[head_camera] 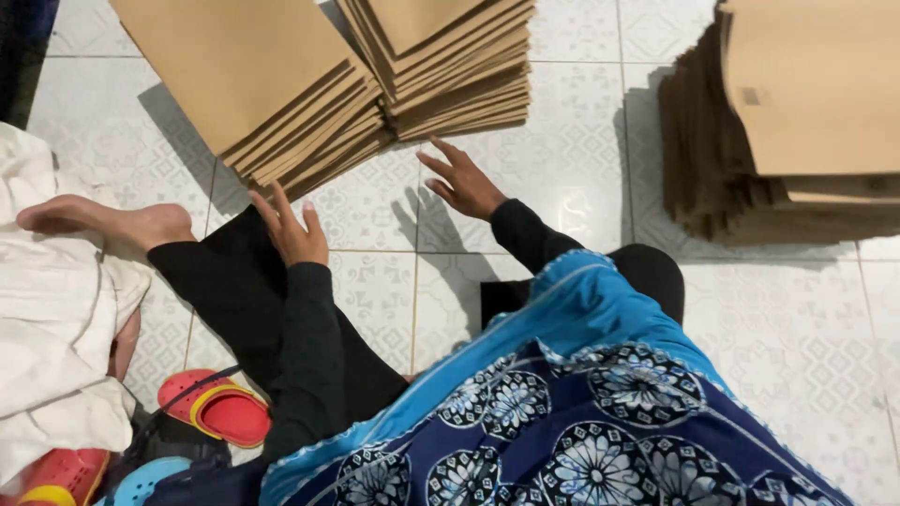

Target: Folding flat brown paper sheets into paper bags while sitting on the floor.

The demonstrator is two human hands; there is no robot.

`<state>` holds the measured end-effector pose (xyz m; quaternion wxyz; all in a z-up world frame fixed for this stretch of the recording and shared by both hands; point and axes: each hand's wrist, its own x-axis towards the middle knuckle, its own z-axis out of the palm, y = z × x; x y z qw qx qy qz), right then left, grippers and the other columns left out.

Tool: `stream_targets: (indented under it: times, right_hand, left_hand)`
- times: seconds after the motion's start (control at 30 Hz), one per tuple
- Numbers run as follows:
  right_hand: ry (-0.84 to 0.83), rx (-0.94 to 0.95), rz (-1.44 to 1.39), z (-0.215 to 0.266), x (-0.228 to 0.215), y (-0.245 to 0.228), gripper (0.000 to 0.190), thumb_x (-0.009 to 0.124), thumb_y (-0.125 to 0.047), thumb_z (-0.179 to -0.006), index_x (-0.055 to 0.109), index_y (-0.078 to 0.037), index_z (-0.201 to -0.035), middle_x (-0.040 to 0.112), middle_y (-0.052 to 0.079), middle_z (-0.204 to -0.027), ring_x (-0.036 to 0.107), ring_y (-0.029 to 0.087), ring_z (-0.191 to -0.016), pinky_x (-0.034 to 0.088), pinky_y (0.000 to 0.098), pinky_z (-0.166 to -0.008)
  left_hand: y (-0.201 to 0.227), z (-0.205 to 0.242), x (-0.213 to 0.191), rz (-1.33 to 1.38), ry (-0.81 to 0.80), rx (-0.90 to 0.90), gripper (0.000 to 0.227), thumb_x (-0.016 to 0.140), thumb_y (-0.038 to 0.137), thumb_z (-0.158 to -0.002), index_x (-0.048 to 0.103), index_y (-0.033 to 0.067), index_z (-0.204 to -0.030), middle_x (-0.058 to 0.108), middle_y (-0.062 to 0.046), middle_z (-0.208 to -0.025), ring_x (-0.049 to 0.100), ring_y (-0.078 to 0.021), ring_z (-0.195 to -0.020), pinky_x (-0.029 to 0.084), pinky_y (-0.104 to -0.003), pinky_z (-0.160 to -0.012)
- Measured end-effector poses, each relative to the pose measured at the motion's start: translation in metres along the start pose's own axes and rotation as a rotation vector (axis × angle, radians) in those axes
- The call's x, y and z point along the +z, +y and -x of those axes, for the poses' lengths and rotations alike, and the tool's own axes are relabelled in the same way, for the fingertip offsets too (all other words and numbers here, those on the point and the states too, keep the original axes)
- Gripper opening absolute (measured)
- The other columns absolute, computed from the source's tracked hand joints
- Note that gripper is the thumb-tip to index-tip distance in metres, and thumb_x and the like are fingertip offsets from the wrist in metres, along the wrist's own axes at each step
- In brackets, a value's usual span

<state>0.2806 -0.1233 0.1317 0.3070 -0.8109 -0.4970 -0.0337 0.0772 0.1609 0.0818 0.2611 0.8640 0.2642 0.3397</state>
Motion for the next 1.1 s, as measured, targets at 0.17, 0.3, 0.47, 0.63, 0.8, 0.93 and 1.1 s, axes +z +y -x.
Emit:
stream_targets:
  times: [0.17, 0.3, 0.47, 0.63, 0.8, 0.93, 1.1]
  right_hand:
    - [-0.132, 0.036, 0.016, 0.077, -0.086, -0.009, 0.044, 0.068, -0.023, -0.101, 0.061, -0.016, -0.144, 0.043, 0.024, -0.154, 0.047, 0.049, -0.138, 0.043, 0.0573, -0.113]
    - [0.042, -0.027, 0.039, 0.122, -0.165, 0.012, 0.040, 0.072, -0.014, -0.096, 0.068, -0.010, -0.135, 0.052, 0.025, -0.146, 0.049, 0.050, -0.135, 0.043, 0.0581, -0.110]
    - [0.236, -0.103, 0.467, 0.181, -0.294, 0.047, 0.049, 0.083, -0.007, -0.088, 0.067, -0.008, -0.134, 0.057, 0.017, -0.140, 0.056, 0.037, -0.126, 0.049, 0.0482, -0.103]
    - [0.305, -0.002, 0.596, 0.248, -0.386, 0.091, 0.044, 0.086, -0.009, -0.093, 0.071, -0.006, -0.134, 0.061, 0.016, -0.139, 0.057, 0.036, -0.125, 0.047, 0.0465, -0.104]
    - [0.225, 0.074, 0.849, 0.312, -0.422, 0.158, 0.067, 0.097, -0.034, -0.081, 0.078, -0.009, -0.139, 0.069, 0.010, -0.137, 0.064, 0.030, -0.119, 0.049, 0.0418, -0.102]
    - [0.144, 0.012, 0.804, 0.323, -0.437, 0.164, 0.071, 0.086, -0.052, -0.086, 0.077, -0.005, -0.138, 0.073, 0.014, -0.136, 0.069, 0.030, -0.117, 0.051, 0.0402, -0.100]
    - [0.079, 0.033, 0.810, 0.322, -0.440, 0.156, 0.045, 0.085, -0.029, -0.089, 0.081, -0.017, -0.132, 0.077, 0.006, -0.131, 0.072, 0.024, -0.114, 0.057, 0.0347, -0.100]
  left_hand:
    - [0.055, 0.025, 0.009, 0.094, -0.129, 0.030, 0.064, 0.056, 0.032, -0.110, 0.028, 0.0235, -0.168, 0.008, -0.024, -0.168, 0.026, -0.0474, -0.152, 0.029, -0.060, -0.123]
    - [0.116, 0.025, 0.020, 0.131, -0.184, 0.098, 0.061, 0.055, 0.030, -0.110, 0.031, 0.0212, -0.166, 0.014, -0.025, -0.167, 0.029, -0.0472, -0.151, 0.029, -0.060, -0.123]
    - [0.211, 0.027, 0.053, 0.235, -0.263, 0.340, 0.055, 0.059, 0.014, -0.104, 0.042, 0.0078, -0.156, 0.027, -0.027, -0.164, 0.035, -0.0435, -0.151, 0.035, -0.049, -0.120]
    - [0.330, 0.046, 0.097, 0.379, -0.356, 0.519, 0.051, 0.060, 0.021, -0.105, 0.046, 0.0086, -0.153, 0.036, -0.026, -0.160, 0.045, -0.0432, -0.144, 0.041, -0.047, -0.116]
    - [0.436, 0.090, 0.144, 0.478, -0.494, 0.627, 0.051, 0.063, 0.022, -0.105, 0.048, 0.0092, -0.152, 0.036, -0.023, -0.162, 0.044, -0.0403, -0.148, 0.039, -0.046, -0.119]
    - [0.488, 0.124, 0.196, 0.433, -0.652, 0.617, 0.059, 0.063, 0.028, -0.103, 0.041, 0.0246, -0.157, 0.028, -0.014, -0.168, 0.037, -0.0325, -0.154, 0.038, -0.045, -0.121]
    - [0.535, 0.150, 0.250, 0.416, -0.723, 0.538, 0.078, 0.077, 0.007, -0.086, 0.045, 0.0366, -0.151, 0.017, -0.005, -0.171, 0.057, -0.0316, -0.140, 0.055, -0.040, -0.110]
